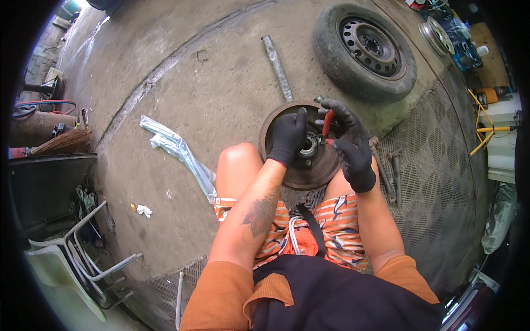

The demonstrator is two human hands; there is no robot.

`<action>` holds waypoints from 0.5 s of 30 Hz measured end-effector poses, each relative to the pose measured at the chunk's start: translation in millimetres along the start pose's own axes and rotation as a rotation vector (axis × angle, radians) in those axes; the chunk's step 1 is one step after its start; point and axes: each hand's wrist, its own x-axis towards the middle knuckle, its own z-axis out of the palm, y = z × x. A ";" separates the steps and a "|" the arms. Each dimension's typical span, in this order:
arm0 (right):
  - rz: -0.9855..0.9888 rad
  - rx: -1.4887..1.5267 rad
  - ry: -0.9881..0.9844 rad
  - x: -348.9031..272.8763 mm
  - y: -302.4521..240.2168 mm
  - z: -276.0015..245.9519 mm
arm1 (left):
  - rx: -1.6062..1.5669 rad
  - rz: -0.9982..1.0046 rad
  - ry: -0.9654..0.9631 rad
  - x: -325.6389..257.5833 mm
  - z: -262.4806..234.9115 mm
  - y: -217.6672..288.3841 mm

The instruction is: The person sits on the floor and uses pliers to remove a retaining clip from a brake drum. They then use a screwdriver and a hammer to tap out the inner bearing. Finally, they place a new bearing into the drum and set the assembly aside.

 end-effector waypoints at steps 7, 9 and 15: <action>0.040 -0.044 0.030 5.5 -5.5 3.5 | 0.306 0.261 0.135 -0.5 18.7 -9.1; 0.035 -0.060 0.024 5.9 -6.5 0.9 | 0.410 0.269 0.131 -4.3 21.0 -4.2; 0.086 -0.021 0.003 4.8 -9.0 -3.1 | 0.546 0.102 -0.083 -1.1 12.8 -0.4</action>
